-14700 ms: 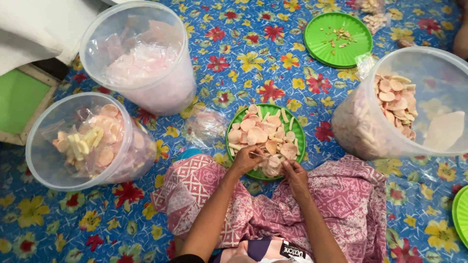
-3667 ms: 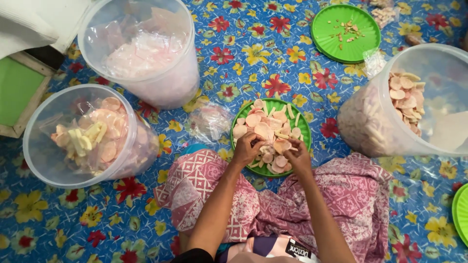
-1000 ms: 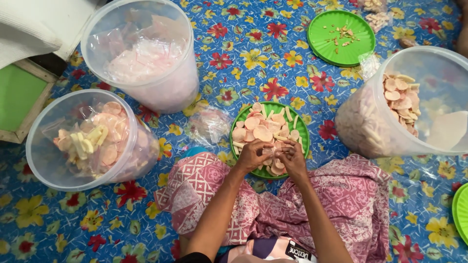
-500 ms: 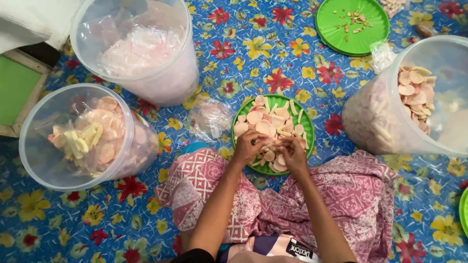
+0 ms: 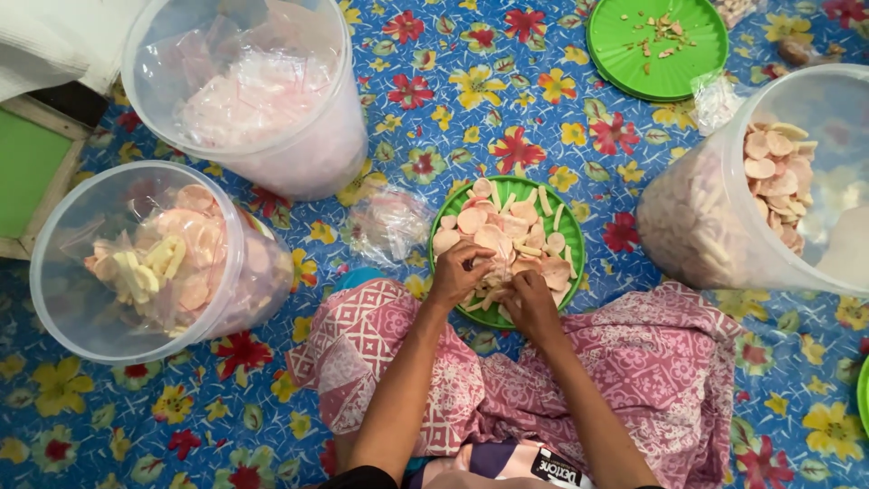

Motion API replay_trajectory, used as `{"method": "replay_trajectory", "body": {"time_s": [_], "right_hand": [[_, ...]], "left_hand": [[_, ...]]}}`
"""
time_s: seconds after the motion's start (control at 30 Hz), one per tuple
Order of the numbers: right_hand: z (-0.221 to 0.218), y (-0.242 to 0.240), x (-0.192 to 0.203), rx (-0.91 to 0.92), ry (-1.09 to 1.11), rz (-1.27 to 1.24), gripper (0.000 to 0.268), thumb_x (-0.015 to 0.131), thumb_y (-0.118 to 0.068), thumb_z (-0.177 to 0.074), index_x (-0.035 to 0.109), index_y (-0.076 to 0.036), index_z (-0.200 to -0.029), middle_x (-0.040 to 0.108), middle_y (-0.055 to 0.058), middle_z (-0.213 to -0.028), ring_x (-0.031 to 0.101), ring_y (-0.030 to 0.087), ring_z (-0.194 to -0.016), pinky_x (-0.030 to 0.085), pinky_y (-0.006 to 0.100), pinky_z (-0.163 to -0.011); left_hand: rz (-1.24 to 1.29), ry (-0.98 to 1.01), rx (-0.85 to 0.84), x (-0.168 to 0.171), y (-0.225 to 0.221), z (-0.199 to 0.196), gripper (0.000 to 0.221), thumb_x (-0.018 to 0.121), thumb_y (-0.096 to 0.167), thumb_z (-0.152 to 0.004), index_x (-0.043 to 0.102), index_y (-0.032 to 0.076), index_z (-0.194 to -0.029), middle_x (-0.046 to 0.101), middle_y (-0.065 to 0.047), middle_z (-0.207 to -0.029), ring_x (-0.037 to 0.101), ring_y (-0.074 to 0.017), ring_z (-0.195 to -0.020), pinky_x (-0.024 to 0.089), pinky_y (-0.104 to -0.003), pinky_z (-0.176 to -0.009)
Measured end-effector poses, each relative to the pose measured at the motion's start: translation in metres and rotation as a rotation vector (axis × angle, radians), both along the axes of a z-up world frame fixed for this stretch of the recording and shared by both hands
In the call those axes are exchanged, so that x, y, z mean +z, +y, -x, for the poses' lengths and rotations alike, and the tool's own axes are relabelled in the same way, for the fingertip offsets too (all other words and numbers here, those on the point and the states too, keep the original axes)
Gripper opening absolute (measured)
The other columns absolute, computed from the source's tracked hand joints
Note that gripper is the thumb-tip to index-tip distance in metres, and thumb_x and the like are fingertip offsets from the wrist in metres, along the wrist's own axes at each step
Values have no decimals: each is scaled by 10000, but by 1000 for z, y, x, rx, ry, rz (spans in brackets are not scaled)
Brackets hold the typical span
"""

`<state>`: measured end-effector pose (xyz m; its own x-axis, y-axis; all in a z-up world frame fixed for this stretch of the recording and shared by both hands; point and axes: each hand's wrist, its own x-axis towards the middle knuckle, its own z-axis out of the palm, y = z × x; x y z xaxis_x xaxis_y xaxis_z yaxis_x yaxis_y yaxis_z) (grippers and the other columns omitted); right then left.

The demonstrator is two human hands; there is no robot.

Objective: Arrange food items on a plate and place them into plastic bags for packaging.

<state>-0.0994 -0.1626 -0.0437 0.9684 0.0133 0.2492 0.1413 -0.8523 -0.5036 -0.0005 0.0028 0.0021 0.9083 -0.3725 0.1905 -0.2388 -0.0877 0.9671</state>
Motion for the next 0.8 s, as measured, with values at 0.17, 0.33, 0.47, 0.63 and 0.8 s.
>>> {"method": "replay_trajectory", "body": {"time_s": [0.17, 0.33, 0.47, 0.63, 0.8], "right_hand": [[12, -3, 28, -163, 12, -404, 192, 722, -79, -740, 625, -126, -899, 571, 61, -850, 658, 269, -740, 533, 284, -586], [26, -16, 60, -241, -58, -613, 159, 745, -44, -751, 666, -40, -889, 588, 102, -885, 673, 277, -781, 544, 290, -658], [30, -25, 51, -211, -185, -665, 84, 705, -30, -792, 682, -23, -873, 623, 101, -880, 656, 230, -853, 512, 282, -755], [34, -25, 26, -257, -93, -912, 215, 713, -11, -776, 643, -12, -979, 585, 92, -964, 623, 179, -911, 487, 284, -831], [36, -26, 25, -246, -8, -924, 309, 718, -15, -768, 586, -17, -1047, 495, 85, -1036, 643, 180, -862, 526, 268, -761]], "left_hand": [[-15, 15, -9, -2, 1, 2, 224, 774, 163, -701, 734, 162, -921, 644, -33, -828, 592, -131, -719, 470, -237, -624], [-57, -33, -89, -14, -6, 7, 199, 756, 179, -716, 732, 160, -913, 640, -67, -777, 603, -199, -666, 477, -273, -606], [-27, -58, -160, -19, -14, 15, 237, 772, 178, -686, 731, 144, -916, 646, -110, -808, 606, -240, -685, 476, -315, -623], [-16, -78, -168, -21, -18, 23, 238, 785, 175, -678, 728, 136, -906, 649, -101, -805, 611, -240, -688, 481, -306, -624], [-17, -81, -145, -12, -18, 28, 223, 795, 173, -675, 730, 147, -887, 658, -65, -822, 621, -216, -712, 488, -281, -630]]}}
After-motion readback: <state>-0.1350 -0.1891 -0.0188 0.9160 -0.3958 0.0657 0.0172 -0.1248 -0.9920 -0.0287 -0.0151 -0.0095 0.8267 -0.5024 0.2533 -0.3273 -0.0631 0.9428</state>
